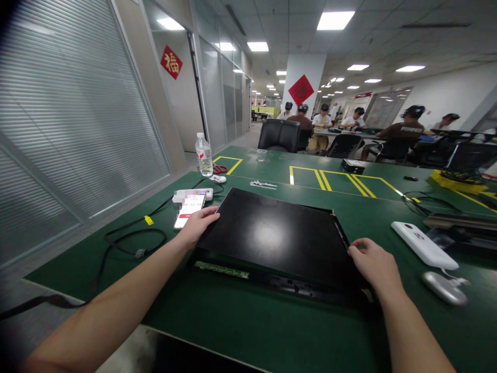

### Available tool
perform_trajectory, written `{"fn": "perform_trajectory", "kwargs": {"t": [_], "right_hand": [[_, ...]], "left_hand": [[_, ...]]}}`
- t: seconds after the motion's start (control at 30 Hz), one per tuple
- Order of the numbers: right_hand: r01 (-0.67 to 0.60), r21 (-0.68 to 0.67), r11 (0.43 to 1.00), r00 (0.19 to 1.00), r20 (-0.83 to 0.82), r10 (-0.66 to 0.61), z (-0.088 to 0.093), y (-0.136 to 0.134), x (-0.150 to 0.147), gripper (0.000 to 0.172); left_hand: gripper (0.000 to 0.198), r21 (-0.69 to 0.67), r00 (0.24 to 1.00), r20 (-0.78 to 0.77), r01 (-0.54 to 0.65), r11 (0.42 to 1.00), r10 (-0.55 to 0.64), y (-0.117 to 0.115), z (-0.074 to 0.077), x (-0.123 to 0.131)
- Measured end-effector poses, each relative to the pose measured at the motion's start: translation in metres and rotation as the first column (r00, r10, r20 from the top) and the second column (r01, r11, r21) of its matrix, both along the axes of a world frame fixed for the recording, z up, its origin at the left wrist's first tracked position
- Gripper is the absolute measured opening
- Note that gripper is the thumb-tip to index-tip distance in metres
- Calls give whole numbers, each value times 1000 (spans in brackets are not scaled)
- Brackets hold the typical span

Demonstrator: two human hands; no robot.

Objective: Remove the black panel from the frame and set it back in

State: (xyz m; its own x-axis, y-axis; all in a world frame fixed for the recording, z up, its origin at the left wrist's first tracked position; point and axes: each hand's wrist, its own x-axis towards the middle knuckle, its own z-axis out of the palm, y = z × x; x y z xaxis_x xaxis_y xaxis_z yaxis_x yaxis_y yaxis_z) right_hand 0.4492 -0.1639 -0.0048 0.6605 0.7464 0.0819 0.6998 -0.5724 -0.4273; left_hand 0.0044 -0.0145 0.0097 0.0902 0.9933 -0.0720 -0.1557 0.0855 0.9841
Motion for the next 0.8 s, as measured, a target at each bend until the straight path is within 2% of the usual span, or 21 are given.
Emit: {"fn": "perform_trajectory", "kwargs": {"t": [0.1,0.2,0.4,0.6,0.7,0.8], "right_hand": [[6,-13,1000,1000,-12,-6,1,0,-1,20],[18,-14,1000,1000,-20,-18,3,0,-3,21],[21,5,1000,999,-25,-21,3,0,-3,22],[32,39,999,998,-49,-30,2,1,0,19],[48,55,997,996,-73,-44,2,0,0,18],[66,60,996,993,-106,-59,3,0,-1,18]], "left_hand": [[28,27,998,-60,28,999,-27,0,-1,-2],[23,119,982,-187,55,991,-32,3,-2,-5],[15,284,877,-472,57,957,88,13,-9,-13],[16,301,821,-562,96,949,96,20,-22,-13],[13,297,801,-596,150,943,60,20,-25,-12],[13,295,756,-650,157,942,77,20,-27,-11]]}}
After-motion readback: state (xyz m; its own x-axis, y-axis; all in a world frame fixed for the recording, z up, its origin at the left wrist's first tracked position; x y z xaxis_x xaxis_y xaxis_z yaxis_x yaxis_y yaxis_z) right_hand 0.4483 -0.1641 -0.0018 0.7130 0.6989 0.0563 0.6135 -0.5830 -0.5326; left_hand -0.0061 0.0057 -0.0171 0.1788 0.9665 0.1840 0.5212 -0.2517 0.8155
